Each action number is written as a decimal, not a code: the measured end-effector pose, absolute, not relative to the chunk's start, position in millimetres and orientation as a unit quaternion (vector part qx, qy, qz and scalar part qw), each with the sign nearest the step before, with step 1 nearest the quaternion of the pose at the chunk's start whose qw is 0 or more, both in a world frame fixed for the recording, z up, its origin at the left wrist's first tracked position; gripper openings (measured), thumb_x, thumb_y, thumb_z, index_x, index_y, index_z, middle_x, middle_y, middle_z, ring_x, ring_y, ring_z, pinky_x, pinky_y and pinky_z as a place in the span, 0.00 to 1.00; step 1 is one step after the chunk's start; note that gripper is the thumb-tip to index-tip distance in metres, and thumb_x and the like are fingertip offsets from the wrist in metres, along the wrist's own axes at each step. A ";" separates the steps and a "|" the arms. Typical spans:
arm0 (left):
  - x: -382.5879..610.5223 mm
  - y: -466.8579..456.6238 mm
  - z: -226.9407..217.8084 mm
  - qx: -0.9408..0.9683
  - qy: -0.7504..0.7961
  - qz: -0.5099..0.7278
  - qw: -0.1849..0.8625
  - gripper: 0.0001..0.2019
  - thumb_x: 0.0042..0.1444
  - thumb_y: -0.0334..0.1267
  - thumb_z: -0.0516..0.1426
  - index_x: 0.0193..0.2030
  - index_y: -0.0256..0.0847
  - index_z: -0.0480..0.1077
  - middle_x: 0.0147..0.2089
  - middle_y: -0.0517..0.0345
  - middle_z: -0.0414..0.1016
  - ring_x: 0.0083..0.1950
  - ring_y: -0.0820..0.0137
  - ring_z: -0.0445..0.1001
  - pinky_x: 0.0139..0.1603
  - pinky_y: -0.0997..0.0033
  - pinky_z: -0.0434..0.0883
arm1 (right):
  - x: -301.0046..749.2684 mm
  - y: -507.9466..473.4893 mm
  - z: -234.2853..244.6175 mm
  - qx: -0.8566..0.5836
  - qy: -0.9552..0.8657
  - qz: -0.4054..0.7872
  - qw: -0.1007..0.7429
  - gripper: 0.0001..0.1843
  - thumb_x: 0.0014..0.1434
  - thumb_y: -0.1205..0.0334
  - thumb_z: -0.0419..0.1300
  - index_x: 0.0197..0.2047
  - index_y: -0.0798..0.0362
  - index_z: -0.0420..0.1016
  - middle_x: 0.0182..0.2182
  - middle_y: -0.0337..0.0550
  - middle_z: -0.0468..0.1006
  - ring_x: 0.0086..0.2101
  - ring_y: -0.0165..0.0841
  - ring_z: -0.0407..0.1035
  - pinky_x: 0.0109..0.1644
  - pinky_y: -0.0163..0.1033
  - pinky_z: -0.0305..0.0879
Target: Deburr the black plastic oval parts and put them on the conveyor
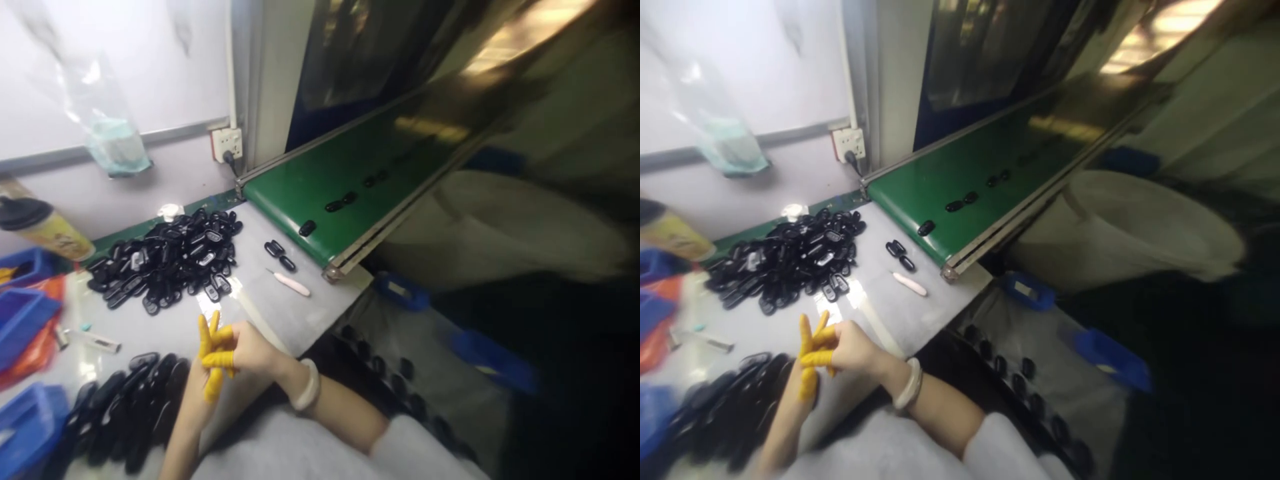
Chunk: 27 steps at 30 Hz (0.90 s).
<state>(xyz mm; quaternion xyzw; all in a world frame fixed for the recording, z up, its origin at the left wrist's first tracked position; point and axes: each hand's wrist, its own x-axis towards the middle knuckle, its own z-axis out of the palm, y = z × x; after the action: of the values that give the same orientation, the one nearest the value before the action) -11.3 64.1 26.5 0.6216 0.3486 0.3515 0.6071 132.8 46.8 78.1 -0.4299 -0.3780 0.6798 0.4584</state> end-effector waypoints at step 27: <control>35.8 41.1 44.3 0.413 0.315 0.348 0.781 0.33 0.56 0.50 0.62 0.65 0.42 0.61 0.63 0.39 0.67 0.62 0.48 0.69 0.58 0.47 0.69 | 229.8 48.8 85.7 -0.450 -0.836 0.188 0.253 0.34 0.56 0.59 0.65 0.65 0.49 0.62 0.54 0.53 0.74 0.55 0.44 0.67 0.58 0.53 0.65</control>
<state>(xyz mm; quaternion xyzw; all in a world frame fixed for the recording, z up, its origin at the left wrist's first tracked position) 35.8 41.1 44.3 0.4129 0.3152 0.3477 0.7806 229.8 48.8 85.7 -0.4499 -0.8355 0.1878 0.2534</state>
